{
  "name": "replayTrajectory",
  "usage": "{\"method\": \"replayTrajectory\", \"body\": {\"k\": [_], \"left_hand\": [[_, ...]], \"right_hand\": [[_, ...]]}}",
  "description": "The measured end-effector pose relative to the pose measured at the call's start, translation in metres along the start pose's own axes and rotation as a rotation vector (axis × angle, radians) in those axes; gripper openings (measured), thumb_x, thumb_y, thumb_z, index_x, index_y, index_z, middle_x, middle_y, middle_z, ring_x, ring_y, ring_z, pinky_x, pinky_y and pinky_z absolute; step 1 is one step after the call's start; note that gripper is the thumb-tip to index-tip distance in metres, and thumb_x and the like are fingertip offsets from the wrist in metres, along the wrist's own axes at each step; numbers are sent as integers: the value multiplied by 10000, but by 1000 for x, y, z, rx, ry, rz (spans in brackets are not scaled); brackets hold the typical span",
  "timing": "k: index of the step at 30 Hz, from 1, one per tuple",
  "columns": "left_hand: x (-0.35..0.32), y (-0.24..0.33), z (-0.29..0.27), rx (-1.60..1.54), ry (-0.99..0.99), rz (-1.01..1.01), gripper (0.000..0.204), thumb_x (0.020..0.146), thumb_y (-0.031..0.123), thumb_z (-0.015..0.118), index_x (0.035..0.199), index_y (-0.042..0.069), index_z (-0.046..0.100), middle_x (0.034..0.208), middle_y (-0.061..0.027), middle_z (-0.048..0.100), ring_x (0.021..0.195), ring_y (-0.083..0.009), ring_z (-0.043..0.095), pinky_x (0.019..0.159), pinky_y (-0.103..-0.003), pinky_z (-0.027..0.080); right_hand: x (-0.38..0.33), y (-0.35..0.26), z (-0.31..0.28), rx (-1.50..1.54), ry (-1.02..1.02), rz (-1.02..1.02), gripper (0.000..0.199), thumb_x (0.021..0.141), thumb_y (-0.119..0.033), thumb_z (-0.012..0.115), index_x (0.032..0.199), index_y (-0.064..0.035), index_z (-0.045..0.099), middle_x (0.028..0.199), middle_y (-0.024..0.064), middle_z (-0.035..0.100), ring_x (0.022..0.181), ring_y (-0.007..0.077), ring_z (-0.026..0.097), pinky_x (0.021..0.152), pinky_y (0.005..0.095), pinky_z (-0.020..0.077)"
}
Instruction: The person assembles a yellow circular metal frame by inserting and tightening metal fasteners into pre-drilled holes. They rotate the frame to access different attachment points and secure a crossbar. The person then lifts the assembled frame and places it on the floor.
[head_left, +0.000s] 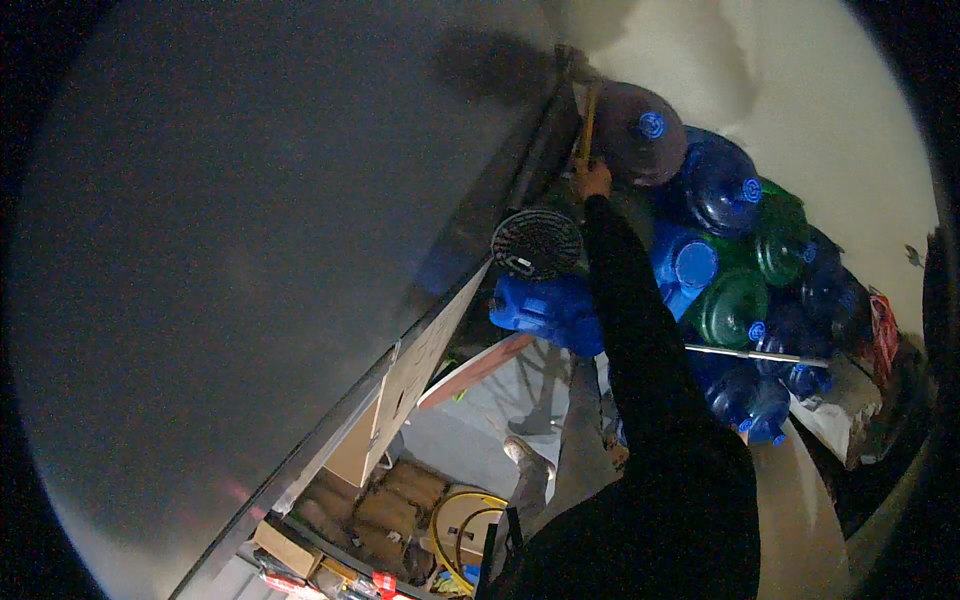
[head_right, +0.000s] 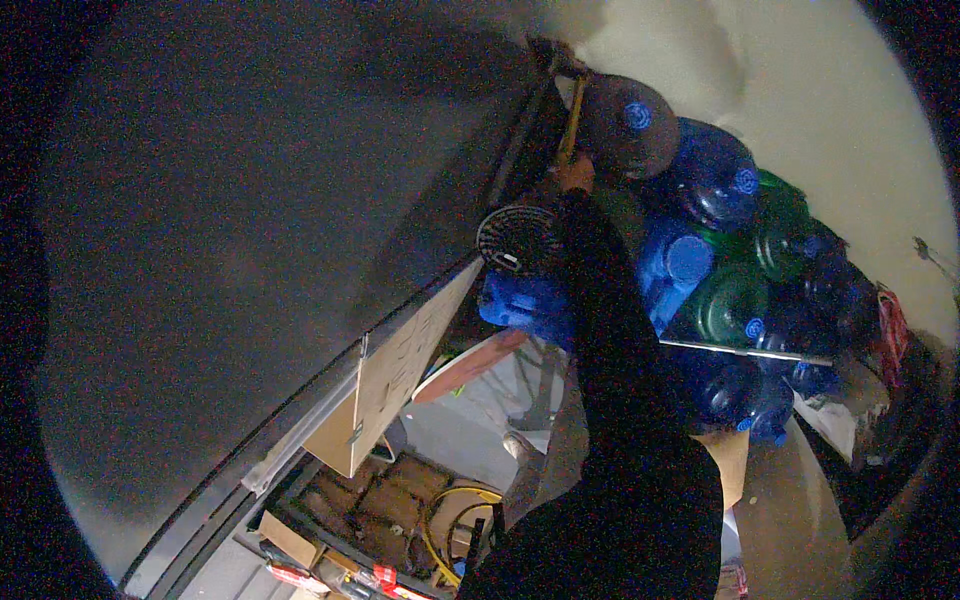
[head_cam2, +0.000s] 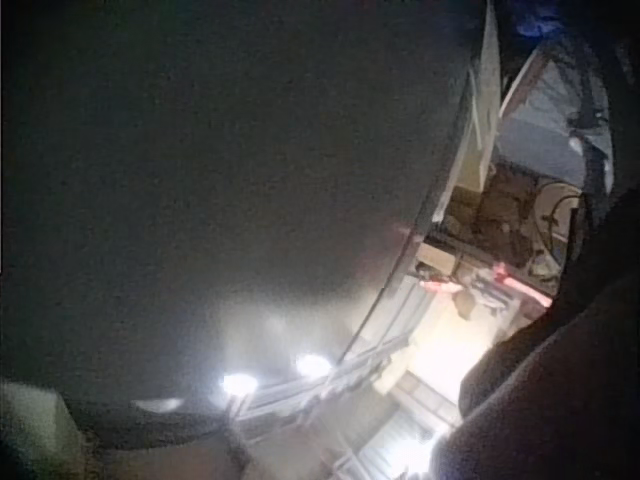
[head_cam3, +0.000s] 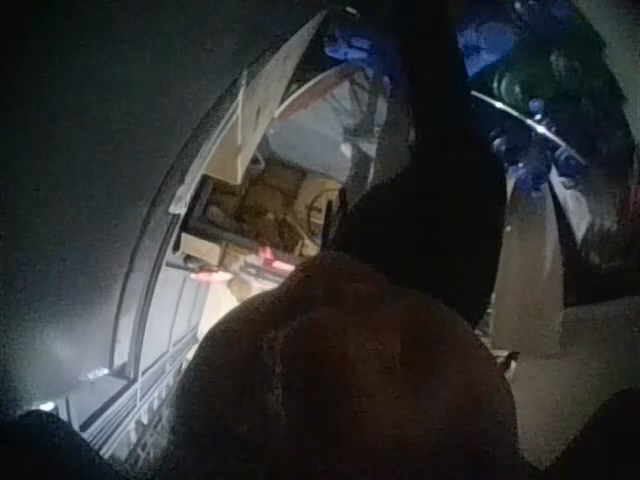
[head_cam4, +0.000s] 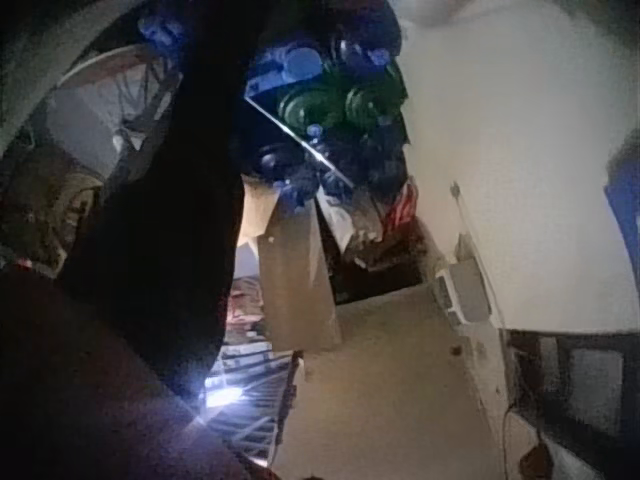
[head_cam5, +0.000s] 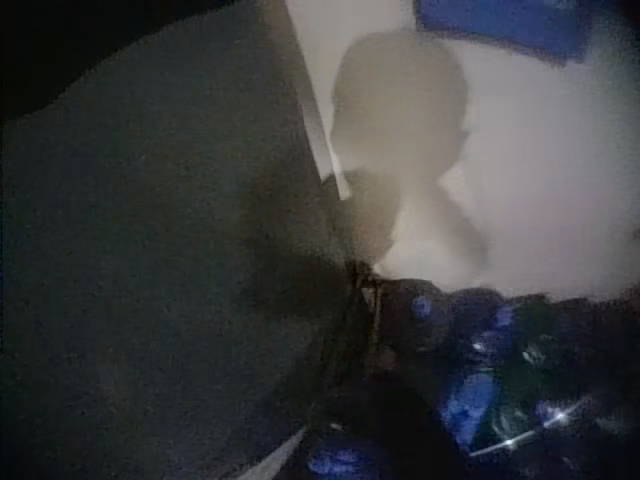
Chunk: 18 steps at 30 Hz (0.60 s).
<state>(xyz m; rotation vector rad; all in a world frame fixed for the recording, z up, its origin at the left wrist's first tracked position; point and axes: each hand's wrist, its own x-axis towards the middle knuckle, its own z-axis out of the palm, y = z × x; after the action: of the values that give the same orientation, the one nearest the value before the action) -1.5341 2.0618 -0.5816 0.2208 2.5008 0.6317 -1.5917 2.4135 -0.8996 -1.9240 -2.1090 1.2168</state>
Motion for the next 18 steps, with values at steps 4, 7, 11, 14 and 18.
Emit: {"method": "replayTrajectory", "body": {"k": [4,7,11,14,18], "left_hand": [[-45,-26,-7,8,12,5,886,625,401,836,1370,63,497,1194,-244,678,1091,-436,664,910,-524,545],[-97,-66,-14,38,32,-9,899,617,400,841,1375,60,499,1199,-242,679,1094,-433,665,912,-523,547],[-177,-127,-18,79,-5,-36,916,607,399,847,1382,55,501,1205,-240,679,1098,-429,666,915,-521,549],[-241,-178,-29,115,2,-73,929,599,398,852,1387,52,503,1210,-238,679,1101,-427,666,917,-520,550],[-334,-253,-53,136,44,-126,946,588,396,859,1393,48,505,1217,-236,680,1104,-423,667,919,-518,552]], "right_hand": [[-16,27,-87,689,-585,35,459,994,-438,598,1198,-29,644,895,86,678,781,247,687,549,413,509],[-61,69,-122,967,-801,281,377,982,-337,601,1247,-70,612,1068,81,656,791,252,688,527,367,519],[-179,135,-155,1120,-714,44,243,984,-313,572,1102,-103,600,904,65,630,698,217,597,586,447,501],[-309,158,-202,719,-439,-128,274,969,-329,592,1097,-87,597,820,56,614,685,204,600,565,405,476],[-473,183,-264,277,-518,-57,359,970,-371,609,1120,-45,630,774,70,611,638,205,605,558,387,472]]}}
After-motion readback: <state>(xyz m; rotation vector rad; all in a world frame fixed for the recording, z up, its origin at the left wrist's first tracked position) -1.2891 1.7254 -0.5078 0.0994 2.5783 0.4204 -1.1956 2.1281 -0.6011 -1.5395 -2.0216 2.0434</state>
